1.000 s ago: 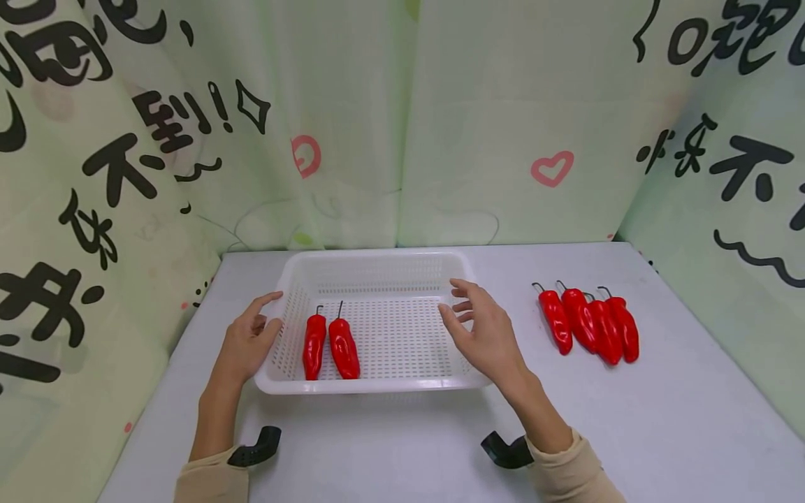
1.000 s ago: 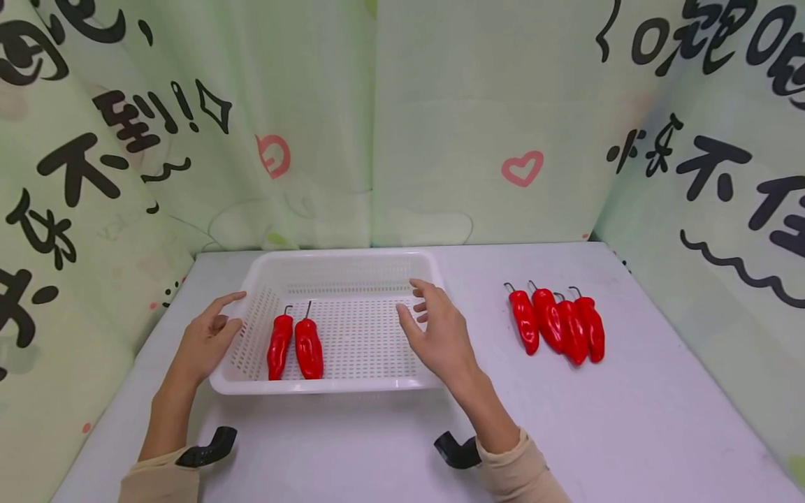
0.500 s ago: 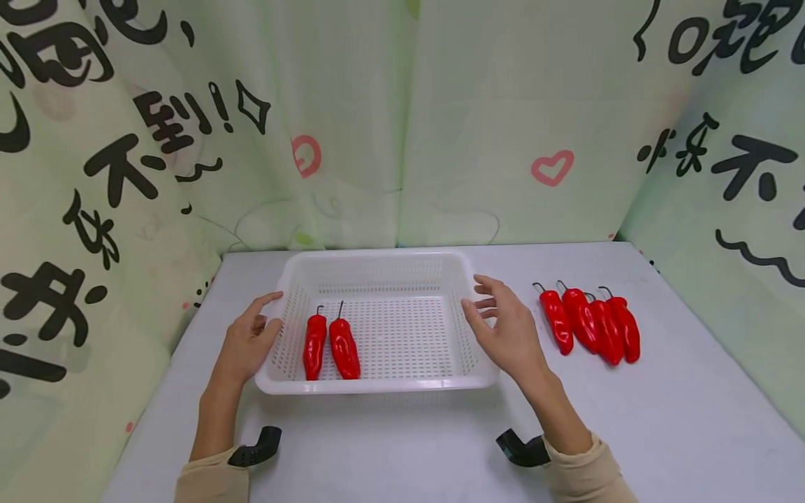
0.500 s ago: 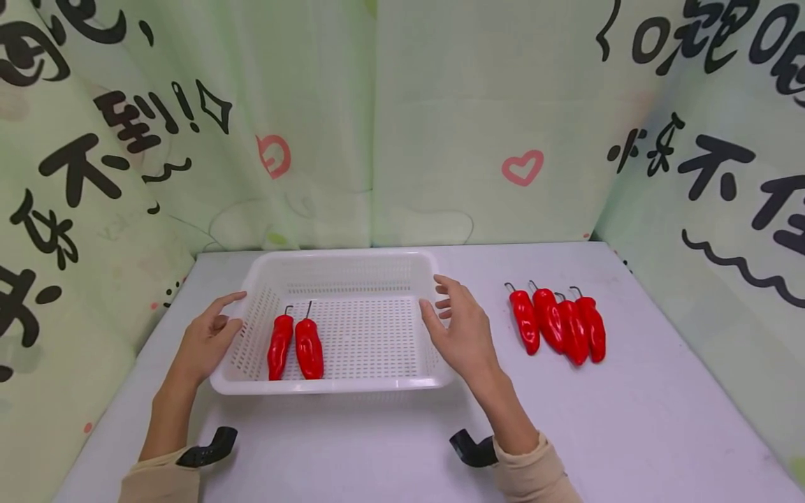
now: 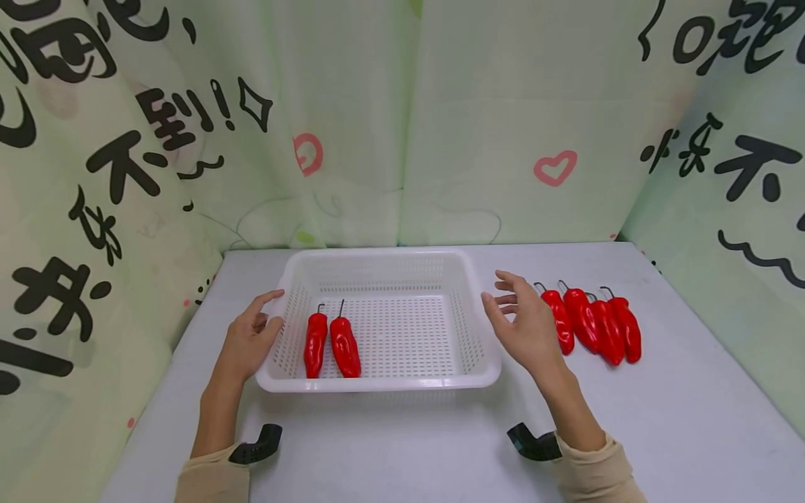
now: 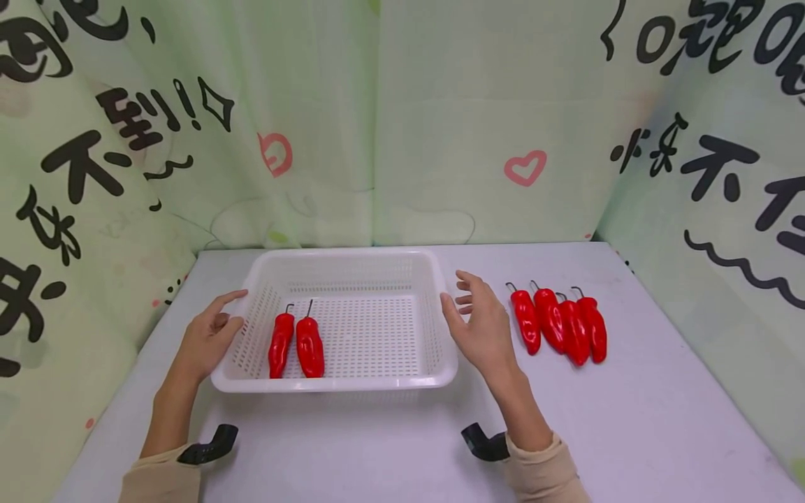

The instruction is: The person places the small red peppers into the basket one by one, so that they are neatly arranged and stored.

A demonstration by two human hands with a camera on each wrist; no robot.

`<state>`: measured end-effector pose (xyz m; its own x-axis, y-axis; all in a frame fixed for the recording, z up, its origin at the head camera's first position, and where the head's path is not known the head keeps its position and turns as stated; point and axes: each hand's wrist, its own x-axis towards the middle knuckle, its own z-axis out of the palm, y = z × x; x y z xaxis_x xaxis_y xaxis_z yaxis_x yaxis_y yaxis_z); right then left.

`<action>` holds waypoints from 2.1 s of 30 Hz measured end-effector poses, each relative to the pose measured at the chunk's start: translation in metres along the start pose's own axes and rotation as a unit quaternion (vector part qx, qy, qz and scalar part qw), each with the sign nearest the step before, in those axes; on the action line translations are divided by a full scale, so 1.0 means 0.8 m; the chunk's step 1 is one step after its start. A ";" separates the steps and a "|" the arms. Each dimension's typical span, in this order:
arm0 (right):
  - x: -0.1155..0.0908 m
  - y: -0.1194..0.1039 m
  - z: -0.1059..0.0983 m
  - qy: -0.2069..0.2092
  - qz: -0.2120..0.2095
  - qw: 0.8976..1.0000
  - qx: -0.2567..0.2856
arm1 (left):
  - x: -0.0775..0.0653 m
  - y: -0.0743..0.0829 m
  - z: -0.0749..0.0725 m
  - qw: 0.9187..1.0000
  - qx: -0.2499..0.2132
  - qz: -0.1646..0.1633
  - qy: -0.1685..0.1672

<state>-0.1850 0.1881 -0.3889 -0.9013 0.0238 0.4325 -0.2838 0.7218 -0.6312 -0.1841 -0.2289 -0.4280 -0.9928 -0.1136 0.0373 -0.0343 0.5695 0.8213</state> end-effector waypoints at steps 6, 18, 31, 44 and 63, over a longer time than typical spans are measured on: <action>0.003 0.011 -0.006 0.009 0.014 1.000 -0.008 | -0.001 0.001 0.000 1.000 0.002 0.000 0.001; 0.009 0.038 -0.021 0.032 0.060 0.997 -0.021 | -0.001 0.001 0.000 1.000 -0.004 -0.003 -0.010; 0.016 0.059 -0.038 0.031 0.123 0.991 -0.034 | -0.002 0.000 -0.001 1.000 -0.004 -0.001 -0.009; 0.021 0.078 -0.054 0.005 0.184 0.981 -0.054 | -0.001 0.002 -0.002 1.000 0.001 0.004 -0.008; 0.022 0.120 -0.044 -0.011 0.226 0.972 -0.067 | 0.000 0.001 0.001 1.000 0.000 -0.004 -0.006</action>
<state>-0.2167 0.2821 -0.4189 -0.9312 0.3458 0.1150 0.1869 0.7242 -0.6638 -0.1842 -0.2278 -0.4278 -0.9937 -0.1091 0.0239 -0.0427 0.5682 0.8218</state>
